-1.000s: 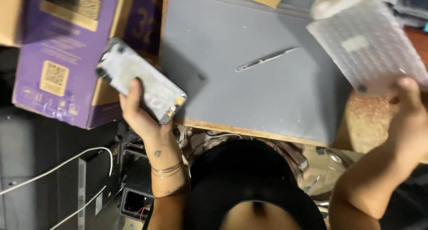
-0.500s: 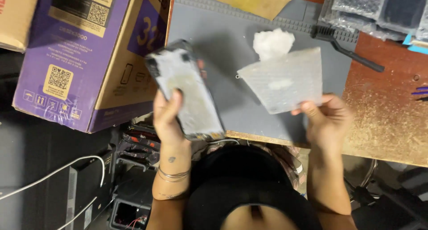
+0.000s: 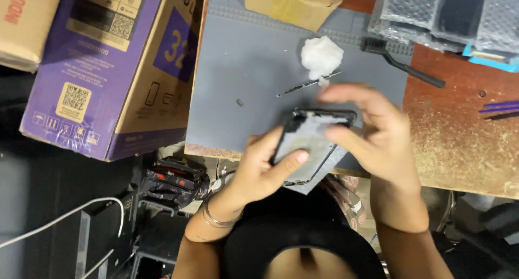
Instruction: Disassembling a smartphone and cleaning its internal components and screen using a prying tool and a cloth.
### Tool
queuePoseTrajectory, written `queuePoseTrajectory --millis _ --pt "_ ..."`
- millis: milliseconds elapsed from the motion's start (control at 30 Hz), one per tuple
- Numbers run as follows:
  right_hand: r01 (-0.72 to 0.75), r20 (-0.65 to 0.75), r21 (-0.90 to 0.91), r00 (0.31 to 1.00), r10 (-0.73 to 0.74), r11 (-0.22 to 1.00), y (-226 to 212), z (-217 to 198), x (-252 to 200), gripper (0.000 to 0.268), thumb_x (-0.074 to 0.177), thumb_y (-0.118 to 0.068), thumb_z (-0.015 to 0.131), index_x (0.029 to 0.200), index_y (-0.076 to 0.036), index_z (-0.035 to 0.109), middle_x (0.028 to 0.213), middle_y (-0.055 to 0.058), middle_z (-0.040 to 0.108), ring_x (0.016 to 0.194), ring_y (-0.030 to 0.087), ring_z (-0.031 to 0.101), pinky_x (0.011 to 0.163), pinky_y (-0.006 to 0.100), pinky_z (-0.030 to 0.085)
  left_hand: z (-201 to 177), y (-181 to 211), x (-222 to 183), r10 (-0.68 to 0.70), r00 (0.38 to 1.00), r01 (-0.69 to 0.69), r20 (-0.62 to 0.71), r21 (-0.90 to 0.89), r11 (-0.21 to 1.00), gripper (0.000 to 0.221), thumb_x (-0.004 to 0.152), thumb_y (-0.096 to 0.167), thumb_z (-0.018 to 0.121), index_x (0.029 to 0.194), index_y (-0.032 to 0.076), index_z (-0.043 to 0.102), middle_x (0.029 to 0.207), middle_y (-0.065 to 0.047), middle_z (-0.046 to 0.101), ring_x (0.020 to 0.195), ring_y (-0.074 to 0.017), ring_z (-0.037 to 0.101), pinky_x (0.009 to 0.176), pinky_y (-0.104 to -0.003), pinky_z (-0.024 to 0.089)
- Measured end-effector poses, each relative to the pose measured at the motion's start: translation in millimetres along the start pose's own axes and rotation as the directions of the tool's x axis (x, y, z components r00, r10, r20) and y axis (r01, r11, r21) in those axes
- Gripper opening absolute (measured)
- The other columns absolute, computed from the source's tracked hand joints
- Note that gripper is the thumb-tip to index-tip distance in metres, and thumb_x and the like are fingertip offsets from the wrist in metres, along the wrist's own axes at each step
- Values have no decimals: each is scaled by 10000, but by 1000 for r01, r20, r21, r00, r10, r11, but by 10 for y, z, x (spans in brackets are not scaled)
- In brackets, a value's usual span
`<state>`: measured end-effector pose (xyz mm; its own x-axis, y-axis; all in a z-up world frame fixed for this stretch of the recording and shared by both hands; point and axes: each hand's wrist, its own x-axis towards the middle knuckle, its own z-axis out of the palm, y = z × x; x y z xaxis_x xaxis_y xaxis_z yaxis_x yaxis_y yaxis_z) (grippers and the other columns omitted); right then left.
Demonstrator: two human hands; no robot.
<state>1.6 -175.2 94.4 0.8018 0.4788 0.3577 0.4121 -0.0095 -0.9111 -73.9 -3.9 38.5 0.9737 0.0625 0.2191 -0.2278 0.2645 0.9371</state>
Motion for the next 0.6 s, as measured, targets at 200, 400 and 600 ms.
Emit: queuePoseTrajectory --millis 200,400,600 --pt "33 -543 165 837 63 986 313 -390 -122 267 784 -117 748 976 -7 598 840 80 644 702 120 634 667 207 553 -59 91 133 122 991 -129 51 159 979 509 898 297 590 1302 42 412 1315 -116 496 1277 -260 480 1160 -384 374" --pt "159 -642 -9 756 -127 987 217 -668 -183 341 877 -321 729 934 -50 530 846 44 566 755 121 526 699 263 435 -64 -43 132 -214 975 196 -59 -226 954 982 715 -51 713 1447 153 91 1427 -228 361 1305 -230 397 951 -349 481" --pt "291 -659 -85 701 -273 953 -26 -496 -176 242 1050 -156 494 1270 -57 517 1278 82 495 1260 251 447 1156 449 358 59 78 104 -219 973 228 -79 140 963 586 696 70 782 1232 82 545 810 -32 704 773 -23 601 795 -185 514"
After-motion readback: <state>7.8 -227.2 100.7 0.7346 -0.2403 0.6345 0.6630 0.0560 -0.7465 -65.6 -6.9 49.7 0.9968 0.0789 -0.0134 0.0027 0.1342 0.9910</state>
